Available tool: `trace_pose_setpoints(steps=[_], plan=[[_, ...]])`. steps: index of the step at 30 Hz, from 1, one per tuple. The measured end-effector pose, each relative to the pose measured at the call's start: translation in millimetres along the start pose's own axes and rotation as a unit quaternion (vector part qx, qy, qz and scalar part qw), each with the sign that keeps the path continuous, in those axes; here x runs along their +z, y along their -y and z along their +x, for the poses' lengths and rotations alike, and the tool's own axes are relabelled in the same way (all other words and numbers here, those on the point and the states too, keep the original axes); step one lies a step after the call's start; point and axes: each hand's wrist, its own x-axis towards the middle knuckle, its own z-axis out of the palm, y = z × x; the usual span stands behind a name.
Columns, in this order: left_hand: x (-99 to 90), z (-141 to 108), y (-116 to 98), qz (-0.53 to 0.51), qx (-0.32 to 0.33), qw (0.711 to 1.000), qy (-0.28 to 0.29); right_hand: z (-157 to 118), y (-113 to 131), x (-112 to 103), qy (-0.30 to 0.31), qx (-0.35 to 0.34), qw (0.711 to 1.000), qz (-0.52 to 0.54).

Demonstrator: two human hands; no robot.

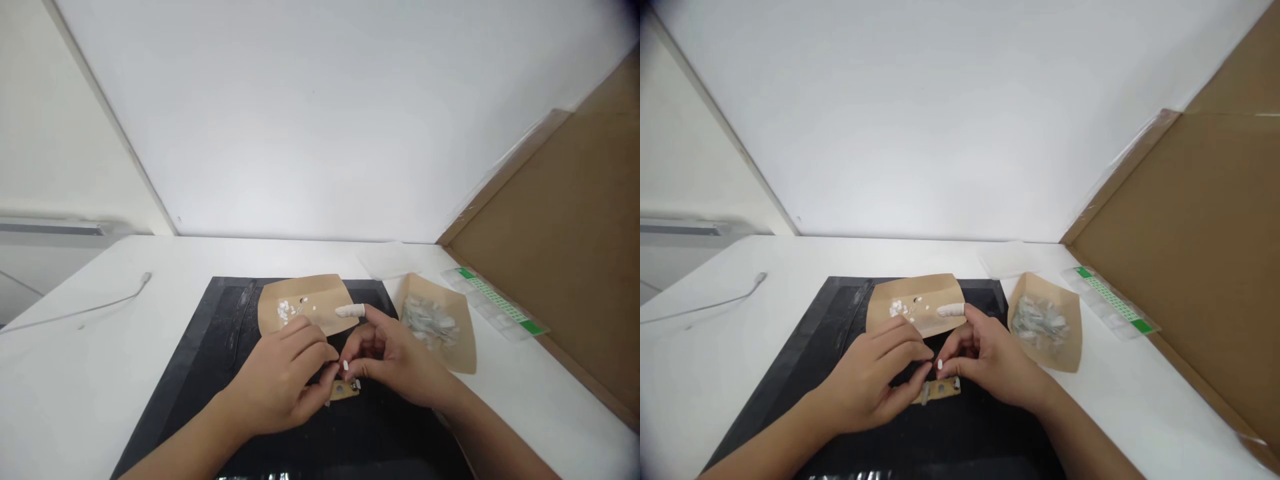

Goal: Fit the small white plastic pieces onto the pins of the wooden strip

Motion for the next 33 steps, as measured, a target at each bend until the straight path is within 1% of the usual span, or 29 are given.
trace_pose_setpoints(steps=[2,7,10,16,20,23,26,28,33], plan=[[-1.0,0.1,0.4,-0.013,-0.001,1.000,0.002,-1.0,1.3,0.4,0.005,0.013,1.000,0.002],[-1.6,-0.9,1.3,-0.037,0.041,0.997,0.053,-2.8,4.6,-0.4,0.024,0.027,0.999,-0.012],[-1.1,-1.2,1.0,-0.043,0.054,0.996,0.058,-3.7,6.7,-0.8,0.033,0.030,0.999,-0.022],[-3.0,0.9,-0.3,-0.029,0.064,0.995,0.066,-5.6,6.5,-4.4,0.043,0.030,0.996,-0.066],[-3.4,3.0,0.2,-0.017,0.053,0.995,0.079,-4.6,3.9,-7.4,0.050,0.030,0.994,-0.098],[-3.1,2.4,1.0,-0.015,0.048,0.994,0.099,-3.7,2.9,-7.6,0.057,0.025,0.993,-0.099],[-2.3,0.7,1.0,0.003,0.064,0.991,0.118,-3.6,3.8,-7.3,0.062,0.019,0.994,-0.089],[-1.3,0.1,0.2,0.009,0.064,0.991,0.114,-3.9,5.3,-7.6,0.064,0.017,0.995,-0.075],[0.4,1.0,-2.4,0.011,0.023,0.996,0.089,-4.2,7.0,-7.9,0.069,-0.020,0.995,-0.076]])
